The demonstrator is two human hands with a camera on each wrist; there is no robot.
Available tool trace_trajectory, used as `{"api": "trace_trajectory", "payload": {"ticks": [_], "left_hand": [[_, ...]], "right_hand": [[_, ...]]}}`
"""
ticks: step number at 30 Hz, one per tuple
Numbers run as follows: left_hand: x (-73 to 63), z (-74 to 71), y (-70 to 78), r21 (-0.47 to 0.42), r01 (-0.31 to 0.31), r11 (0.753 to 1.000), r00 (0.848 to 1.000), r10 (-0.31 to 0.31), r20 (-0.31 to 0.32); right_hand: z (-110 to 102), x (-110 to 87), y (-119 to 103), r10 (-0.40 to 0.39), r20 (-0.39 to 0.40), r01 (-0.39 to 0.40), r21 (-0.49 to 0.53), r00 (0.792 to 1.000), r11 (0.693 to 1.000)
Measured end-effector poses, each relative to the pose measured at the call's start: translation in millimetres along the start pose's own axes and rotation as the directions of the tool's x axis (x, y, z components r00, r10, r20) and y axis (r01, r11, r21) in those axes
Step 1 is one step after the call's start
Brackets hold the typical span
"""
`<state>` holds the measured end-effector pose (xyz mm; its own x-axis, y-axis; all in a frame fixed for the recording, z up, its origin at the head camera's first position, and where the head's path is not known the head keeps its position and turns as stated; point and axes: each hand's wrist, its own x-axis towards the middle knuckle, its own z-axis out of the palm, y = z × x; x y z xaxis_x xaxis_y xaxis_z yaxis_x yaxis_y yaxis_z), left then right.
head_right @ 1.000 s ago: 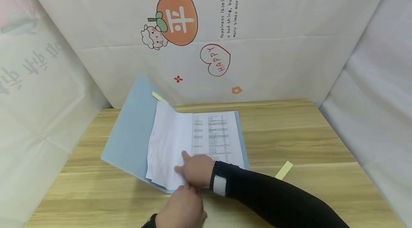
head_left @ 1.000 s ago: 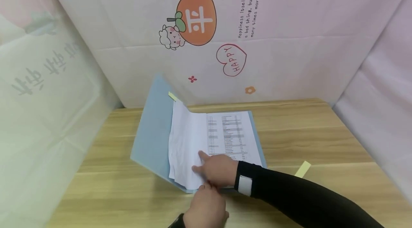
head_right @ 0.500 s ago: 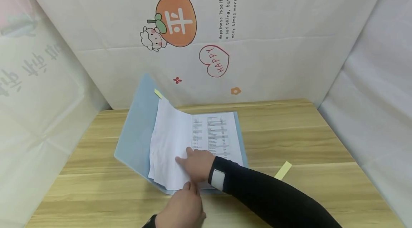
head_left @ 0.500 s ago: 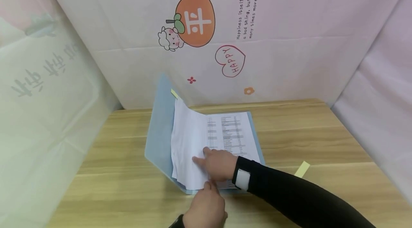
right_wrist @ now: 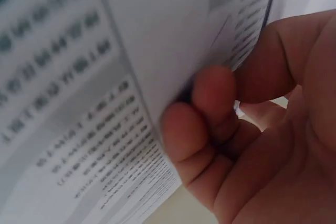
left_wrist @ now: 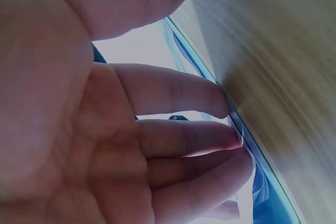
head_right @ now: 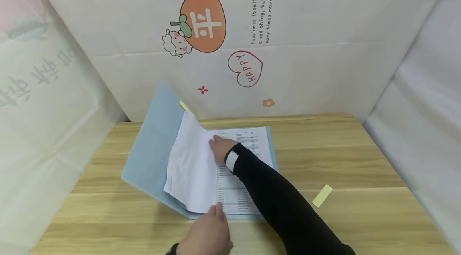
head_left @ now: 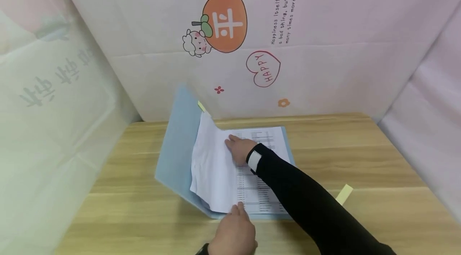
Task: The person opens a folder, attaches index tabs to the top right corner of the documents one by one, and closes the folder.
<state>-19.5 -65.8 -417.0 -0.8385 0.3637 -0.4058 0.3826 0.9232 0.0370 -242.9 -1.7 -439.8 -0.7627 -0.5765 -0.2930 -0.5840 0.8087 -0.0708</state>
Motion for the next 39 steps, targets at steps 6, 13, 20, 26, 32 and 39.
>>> {"api": "trace_trajectory", "payload": {"ticks": [6,13,20,26,32,39], "left_hand": [[0.4,-1.8,2.9,-0.05,0.03,0.998,1.0,-0.03,-0.001],[-2.8,-1.9,1.8,-0.042,0.008,0.999,1.0,-0.009,-0.029],[-7.1,0.1,0.8,-0.039,-0.008,0.999,0.998,0.005,-0.069],[-11.9,6.0,0.8,0.024,-0.078,0.997,0.98,0.081,-0.181],[-11.9,6.3,0.8,0.036,-0.11,0.993,0.98,0.114,-0.163],[-8.9,6.0,3.6,0.107,-0.065,0.992,0.992,0.076,-0.105]], "right_hand": [[-6,-22.6,-2,-0.029,-0.012,0.029,0.044,1.0,0.999],[1,-86.7,-26,-0.164,-0.008,0.164,0.07,0.986,0.984],[8,-135.2,-53,-0.294,0.023,0.294,0.002,0.956,0.956],[2,-148.4,-61,-0.445,0.027,0.446,-0.093,0.895,0.89],[-4,-151.2,-58,-0.583,0.012,0.582,0.026,0.813,0.813],[-1,-153.1,-47,-0.562,-0.023,0.557,0.174,0.827,0.812]]}}
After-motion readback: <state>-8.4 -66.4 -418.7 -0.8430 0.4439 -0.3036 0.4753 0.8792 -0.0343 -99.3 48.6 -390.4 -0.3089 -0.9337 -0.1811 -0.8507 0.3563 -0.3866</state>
